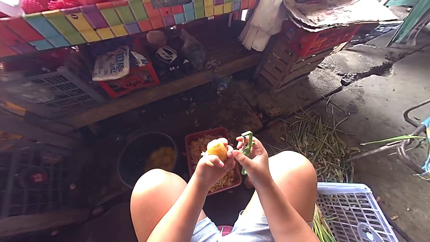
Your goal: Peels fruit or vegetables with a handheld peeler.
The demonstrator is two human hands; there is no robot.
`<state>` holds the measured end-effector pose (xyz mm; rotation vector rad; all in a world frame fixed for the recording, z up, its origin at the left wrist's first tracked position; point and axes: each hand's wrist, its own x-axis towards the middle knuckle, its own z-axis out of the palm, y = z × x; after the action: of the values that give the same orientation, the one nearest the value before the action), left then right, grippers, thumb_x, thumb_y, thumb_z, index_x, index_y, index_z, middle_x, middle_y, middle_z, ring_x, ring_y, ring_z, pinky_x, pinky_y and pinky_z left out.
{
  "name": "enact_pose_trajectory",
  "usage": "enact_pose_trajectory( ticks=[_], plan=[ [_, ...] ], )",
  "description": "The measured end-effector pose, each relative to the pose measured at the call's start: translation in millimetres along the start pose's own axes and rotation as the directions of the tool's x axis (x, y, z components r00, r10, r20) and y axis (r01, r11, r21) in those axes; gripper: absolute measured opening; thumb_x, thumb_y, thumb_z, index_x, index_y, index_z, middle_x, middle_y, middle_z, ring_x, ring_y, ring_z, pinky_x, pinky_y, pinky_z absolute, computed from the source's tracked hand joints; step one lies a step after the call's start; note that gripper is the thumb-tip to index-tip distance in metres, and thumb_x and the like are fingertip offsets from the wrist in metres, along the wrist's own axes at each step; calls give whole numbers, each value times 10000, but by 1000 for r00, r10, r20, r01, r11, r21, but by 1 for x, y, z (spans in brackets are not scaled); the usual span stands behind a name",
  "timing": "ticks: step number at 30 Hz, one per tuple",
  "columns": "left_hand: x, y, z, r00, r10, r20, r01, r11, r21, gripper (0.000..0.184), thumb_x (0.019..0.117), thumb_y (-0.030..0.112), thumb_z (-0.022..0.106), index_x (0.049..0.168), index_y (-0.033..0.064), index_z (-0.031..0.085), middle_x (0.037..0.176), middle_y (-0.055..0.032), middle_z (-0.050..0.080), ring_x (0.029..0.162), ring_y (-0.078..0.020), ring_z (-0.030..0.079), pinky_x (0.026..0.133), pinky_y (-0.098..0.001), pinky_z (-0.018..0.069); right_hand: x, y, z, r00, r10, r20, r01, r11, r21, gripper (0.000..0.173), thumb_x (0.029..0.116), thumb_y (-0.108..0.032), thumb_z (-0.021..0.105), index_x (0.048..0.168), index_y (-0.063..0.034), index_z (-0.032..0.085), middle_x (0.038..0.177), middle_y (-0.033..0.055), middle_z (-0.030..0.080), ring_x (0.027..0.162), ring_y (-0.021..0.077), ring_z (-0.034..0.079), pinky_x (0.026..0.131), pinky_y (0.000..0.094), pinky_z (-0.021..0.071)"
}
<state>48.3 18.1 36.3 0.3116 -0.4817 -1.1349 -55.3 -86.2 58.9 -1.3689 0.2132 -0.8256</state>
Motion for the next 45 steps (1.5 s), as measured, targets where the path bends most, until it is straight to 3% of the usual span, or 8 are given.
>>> enact_pose_trajectory(
  ticks=[4, 8, 20, 26, 31, 35, 40, 45],
  plan=[
    [-5, -2, 11, 975, 2, -224, 89, 916, 392, 388, 719, 26, 706, 1064, 138, 569, 879, 56, 674, 737, -28, 639, 643, -197, 532, 0, 1, -5, 997, -56, 61, 61, 993, -96, 187, 852, -127, 774, 998, -46, 691, 959, -66, 666, 800, -42, 612, 696, 137, 538],
    [-8, -1, 16, 967, 47, -251, 105, 823, 559, 465, 704, -12, 660, 1117, 121, 493, 947, 75, 651, 835, -18, 642, 725, -213, 550, -2, 8, -2, 987, -137, 88, 152, 969, -193, 94, 848, -66, 774, 902, -5, 727, 923, -13, 701, 856, -18, 652, 770, 154, 565],
    [-18, 10, 7, 998, -14, -60, 42, 868, 495, 519, 729, 237, 847, 1104, 185, 492, 899, 85, 650, 746, -15, 613, 608, -165, 484, 6, 5, 9, 976, 156, -151, -167, 984, -64, 92, 902, 72, 654, 902, -17, 676, 760, -21, 704, 557, -14, 571, 556, 143, 504],
    [-24, 17, 1, 999, 23, -41, -13, 974, 225, 419, 719, 251, 869, 1058, 221, 625, 829, 37, 690, 553, 12, 554, 448, -132, 407, 8, 10, 8, 970, 225, -92, -243, 925, -291, 219, 897, 25, 616, 1112, 52, 647, 945, 37, 710, 662, -12, 604, 590, 144, 505],
    [-25, 19, -1, 999, 35, -6, -33, 978, 207, 388, 734, 258, 851, 1055, 219, 638, 780, 42, 671, 517, 20, 534, 426, -121, 387, 6, 11, 12, 974, 211, -84, -225, 945, -239, 163, 867, 21, 625, 1028, 25, 654, 890, 5, 692, 659, -30, 594, 580, 124, 488],
    [-25, 19, -1, 996, 17, -88, 9, 957, 290, 433, 717, 231, 850, 1058, 194, 585, 782, 48, 662, 510, 30, 513, 420, -116, 373, 3, 9, 10, 989, 144, 20, -140, 981, -135, 243, 883, 19, 632, 1125, 30, 613, 922, -13, 692, 679, -21, 599, 598, 135, 501],
    [-17, 21, 23, 918, -10, -396, 280, 723, 632, 469, 761, 65, 659, 1169, 119, 433, 868, 63, 590, 572, 17, 519, 464, -137, 414, 2, 9, 7, 960, 195, 200, -156, 968, -195, 385, 842, -171, 767, 1139, 36, 634, 1088, 32, 662, 943, 12, 638, 824, 181, 548],
    [-16, 30, 28, 874, -21, -486, 439, 464, 769, 632, 775, 54, 685, 1314, 44, 355, 1060, -35, 623, 889, -40, 655, 730, -209, 552, 6, 7, 1, 914, 317, 254, -268, 940, -209, 363, 816, -163, 782, 1121, 9, 686, 1043, 13, 692, 925, 15, 661, 809, 188, 569]
  ],
)
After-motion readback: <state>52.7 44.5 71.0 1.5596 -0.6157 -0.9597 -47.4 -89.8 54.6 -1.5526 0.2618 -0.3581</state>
